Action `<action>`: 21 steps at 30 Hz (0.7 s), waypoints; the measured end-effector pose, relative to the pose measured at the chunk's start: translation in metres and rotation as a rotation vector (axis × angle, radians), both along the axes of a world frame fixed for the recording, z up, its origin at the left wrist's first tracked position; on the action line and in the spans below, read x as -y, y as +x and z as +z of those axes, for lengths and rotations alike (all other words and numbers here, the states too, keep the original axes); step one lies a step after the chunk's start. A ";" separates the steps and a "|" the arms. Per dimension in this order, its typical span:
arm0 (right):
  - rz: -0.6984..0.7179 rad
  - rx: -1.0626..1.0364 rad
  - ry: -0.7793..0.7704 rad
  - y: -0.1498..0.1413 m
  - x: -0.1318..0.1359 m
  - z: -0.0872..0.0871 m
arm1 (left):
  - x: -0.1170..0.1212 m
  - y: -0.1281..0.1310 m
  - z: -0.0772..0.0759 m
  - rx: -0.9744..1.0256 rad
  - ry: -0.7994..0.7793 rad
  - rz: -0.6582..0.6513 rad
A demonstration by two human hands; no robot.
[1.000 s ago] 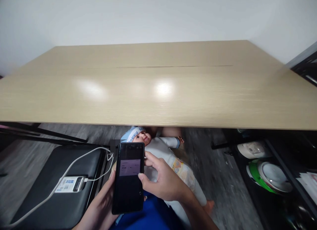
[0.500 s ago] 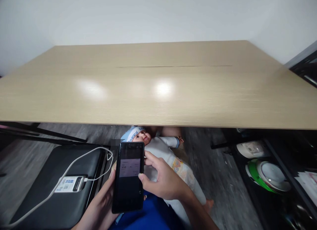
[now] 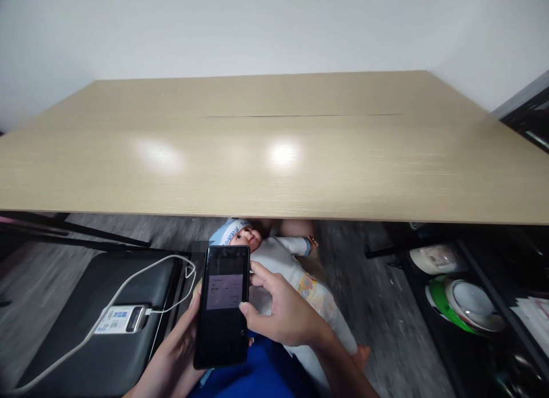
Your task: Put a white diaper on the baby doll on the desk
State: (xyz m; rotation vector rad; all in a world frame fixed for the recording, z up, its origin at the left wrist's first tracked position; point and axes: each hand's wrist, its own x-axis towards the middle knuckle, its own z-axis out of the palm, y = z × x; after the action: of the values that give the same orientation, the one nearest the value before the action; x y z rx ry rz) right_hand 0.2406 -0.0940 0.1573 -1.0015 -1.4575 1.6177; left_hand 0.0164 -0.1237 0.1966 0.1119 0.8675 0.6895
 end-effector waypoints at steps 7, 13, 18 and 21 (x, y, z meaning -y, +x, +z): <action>-0.001 -0.007 -0.097 -0.001 0.001 0.001 | -0.001 -0.001 -0.006 0.063 0.038 -0.021; -0.007 -0.071 -0.149 -0.004 0.001 0.001 | -0.001 0.000 -0.003 0.057 0.034 -0.010; -0.005 -0.066 -0.144 -0.005 0.000 0.001 | -0.002 0.001 -0.004 0.051 0.024 0.007; -0.005 -0.066 -0.166 -0.004 0.000 0.001 | -0.001 0.001 -0.007 0.080 0.043 0.012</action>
State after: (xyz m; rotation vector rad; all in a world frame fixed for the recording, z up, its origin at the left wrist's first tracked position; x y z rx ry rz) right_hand 0.2365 -0.0941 0.1588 -1.0324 -1.2926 1.7736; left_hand 0.0172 -0.1223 0.1900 0.1170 0.7775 0.7198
